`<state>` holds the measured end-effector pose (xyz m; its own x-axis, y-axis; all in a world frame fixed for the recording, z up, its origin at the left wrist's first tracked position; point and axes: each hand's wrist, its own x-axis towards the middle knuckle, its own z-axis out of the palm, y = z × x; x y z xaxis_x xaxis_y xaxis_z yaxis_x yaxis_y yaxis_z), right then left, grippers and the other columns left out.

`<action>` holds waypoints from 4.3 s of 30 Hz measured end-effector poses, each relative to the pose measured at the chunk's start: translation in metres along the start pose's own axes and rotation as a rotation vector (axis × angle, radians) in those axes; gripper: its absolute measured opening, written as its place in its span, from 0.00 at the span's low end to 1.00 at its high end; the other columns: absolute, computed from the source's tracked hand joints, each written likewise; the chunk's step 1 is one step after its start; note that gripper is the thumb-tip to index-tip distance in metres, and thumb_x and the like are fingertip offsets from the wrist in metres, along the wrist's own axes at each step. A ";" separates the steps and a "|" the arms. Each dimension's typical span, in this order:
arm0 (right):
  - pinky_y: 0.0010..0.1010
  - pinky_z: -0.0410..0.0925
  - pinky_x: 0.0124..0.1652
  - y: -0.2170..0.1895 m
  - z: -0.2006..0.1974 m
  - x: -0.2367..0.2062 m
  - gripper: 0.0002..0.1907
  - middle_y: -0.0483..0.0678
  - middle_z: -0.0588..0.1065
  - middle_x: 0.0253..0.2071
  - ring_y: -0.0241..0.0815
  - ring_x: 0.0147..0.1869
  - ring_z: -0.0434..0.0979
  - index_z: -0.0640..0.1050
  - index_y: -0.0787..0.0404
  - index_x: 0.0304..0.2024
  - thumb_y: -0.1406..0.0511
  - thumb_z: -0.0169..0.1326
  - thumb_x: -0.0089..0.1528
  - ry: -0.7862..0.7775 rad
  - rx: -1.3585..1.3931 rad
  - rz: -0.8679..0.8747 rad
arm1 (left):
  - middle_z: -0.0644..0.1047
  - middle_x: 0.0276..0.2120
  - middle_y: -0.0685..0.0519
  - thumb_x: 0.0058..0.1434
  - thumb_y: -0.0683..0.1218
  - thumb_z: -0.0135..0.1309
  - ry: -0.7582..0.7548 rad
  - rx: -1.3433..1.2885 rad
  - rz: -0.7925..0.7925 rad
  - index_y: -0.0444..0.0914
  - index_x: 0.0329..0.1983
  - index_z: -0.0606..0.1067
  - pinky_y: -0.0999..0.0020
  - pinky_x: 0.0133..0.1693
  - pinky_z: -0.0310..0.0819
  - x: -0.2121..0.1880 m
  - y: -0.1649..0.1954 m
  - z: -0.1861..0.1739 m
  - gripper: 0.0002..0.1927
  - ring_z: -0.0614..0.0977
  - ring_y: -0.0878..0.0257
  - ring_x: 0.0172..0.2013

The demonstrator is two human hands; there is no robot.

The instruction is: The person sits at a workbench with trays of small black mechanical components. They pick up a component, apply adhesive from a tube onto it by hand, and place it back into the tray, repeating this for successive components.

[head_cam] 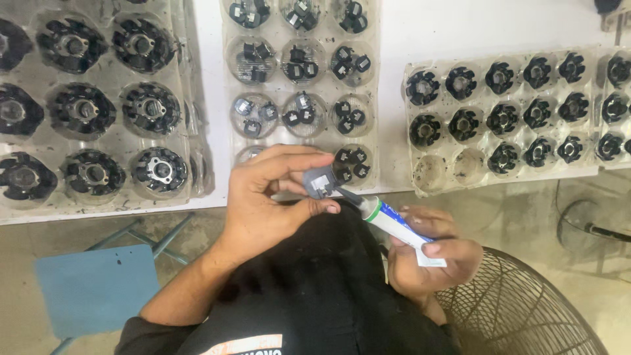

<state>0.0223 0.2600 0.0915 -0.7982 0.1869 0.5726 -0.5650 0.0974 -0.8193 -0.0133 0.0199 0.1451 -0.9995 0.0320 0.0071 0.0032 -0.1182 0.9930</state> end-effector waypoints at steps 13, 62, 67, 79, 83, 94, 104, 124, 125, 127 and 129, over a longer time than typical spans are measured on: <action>0.39 0.80 0.46 -0.013 -0.007 0.027 0.24 0.48 0.75 0.38 0.49 0.43 0.82 0.65 0.55 0.44 0.77 0.61 0.53 -0.277 -0.201 -0.294 | 0.81 0.46 0.48 0.59 0.26 0.59 -0.013 -0.284 -0.020 0.28 0.57 0.75 0.70 0.47 0.86 -0.007 -0.012 -0.005 0.23 0.86 0.63 0.44; 0.36 0.81 0.44 -0.020 -0.011 0.022 0.25 0.50 0.74 0.40 0.47 0.42 0.80 0.65 0.55 0.47 0.79 0.60 0.54 -0.273 -0.274 -0.326 | 0.81 0.49 0.48 0.65 0.40 0.65 -0.118 -0.818 -0.213 0.31 0.64 0.72 0.66 0.52 0.80 -0.033 -0.049 0.016 0.26 0.82 0.63 0.47; 0.31 0.75 0.43 -0.018 -0.022 0.029 0.28 0.50 0.76 0.41 0.46 0.41 0.81 0.65 0.54 0.46 0.77 0.63 0.50 -0.422 -0.297 -0.356 | 0.81 0.50 0.48 0.65 0.41 0.64 -0.123 -0.772 -0.204 0.30 0.64 0.72 0.67 0.51 0.81 -0.035 -0.049 0.016 0.26 0.83 0.63 0.47; 0.30 0.74 0.43 -0.010 -0.016 0.021 0.25 0.51 0.76 0.40 0.45 0.41 0.80 0.67 0.54 0.44 0.78 0.63 0.50 -0.317 -0.256 -0.324 | 0.80 0.52 0.45 0.65 0.39 0.63 -0.110 -0.873 -0.284 0.30 0.63 0.72 0.64 0.48 0.82 -0.036 -0.061 0.018 0.24 0.84 0.60 0.42; 0.32 0.77 0.43 -0.011 -0.017 0.020 0.24 0.52 0.75 0.40 0.46 0.42 0.79 0.66 0.55 0.44 0.78 0.62 0.53 -0.344 -0.268 -0.317 | 0.80 0.54 0.45 0.64 0.41 0.63 -0.115 -0.926 -0.306 0.30 0.62 0.72 0.62 0.46 0.82 -0.035 -0.062 0.018 0.24 0.84 0.60 0.41; 0.23 0.72 0.40 -0.011 -0.014 0.023 0.20 0.55 0.77 0.38 0.40 0.41 0.79 0.67 0.58 0.45 0.77 0.64 0.61 -0.070 -0.121 -0.038 | 0.81 0.45 0.47 0.57 0.29 0.63 0.019 -0.525 -0.230 0.30 0.59 0.74 0.69 0.46 0.83 0.012 -0.106 0.004 0.25 0.84 0.65 0.43; 0.24 0.66 0.42 -0.020 -0.020 0.015 0.21 0.54 0.76 0.34 0.41 0.37 0.74 0.66 0.58 0.45 0.76 0.66 0.64 0.187 -0.111 0.098 | 0.80 0.37 0.49 0.50 0.41 0.66 -0.572 0.793 0.234 0.38 0.46 0.76 0.61 0.36 0.79 0.111 -0.186 -0.043 0.20 0.85 0.55 0.34; 0.26 0.70 0.45 -0.013 -0.031 0.006 0.21 0.52 0.75 0.37 0.42 0.40 0.77 0.67 0.57 0.47 0.78 0.63 0.61 0.163 -0.107 0.058 | 0.77 0.31 0.51 0.55 0.42 0.52 -1.160 1.237 0.855 0.41 0.37 0.77 0.54 0.30 0.78 0.139 -0.213 -0.023 0.07 0.84 0.50 0.30; 0.26 0.70 0.45 -0.013 -0.031 0.006 0.21 0.52 0.75 0.37 0.42 0.40 0.77 0.67 0.57 0.47 0.78 0.63 0.62 0.154 -0.103 0.057 | 0.77 0.32 0.51 0.55 0.42 0.52 -1.174 1.222 0.834 0.42 0.38 0.78 0.54 0.30 0.78 0.138 -0.213 -0.022 0.08 0.84 0.50 0.30; 0.26 0.70 0.45 -0.013 -0.030 0.006 0.21 0.51 0.75 0.37 0.42 0.40 0.77 0.66 0.57 0.47 0.78 0.63 0.63 0.146 -0.096 0.054 | 0.77 0.33 0.51 0.56 0.41 0.52 -1.201 1.194 0.791 0.43 0.40 0.79 0.53 0.31 0.78 0.137 -0.216 -0.021 0.10 0.84 0.50 0.30; 0.26 0.68 0.44 -0.013 -0.029 0.006 0.20 0.51 0.75 0.38 0.42 0.40 0.76 0.66 0.57 0.46 0.78 0.63 0.64 0.143 -0.094 0.060 | 0.77 0.33 0.51 0.57 0.41 0.52 -1.207 1.209 0.775 0.43 0.38 0.79 0.53 0.32 0.79 0.136 -0.220 -0.021 0.09 0.84 0.50 0.32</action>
<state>0.0313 0.2885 0.1049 -0.7884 0.3318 0.5181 -0.4898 0.1710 -0.8549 -0.1511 0.0296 -0.0751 -0.2084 0.9776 -0.0292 0.9425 0.2087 0.2610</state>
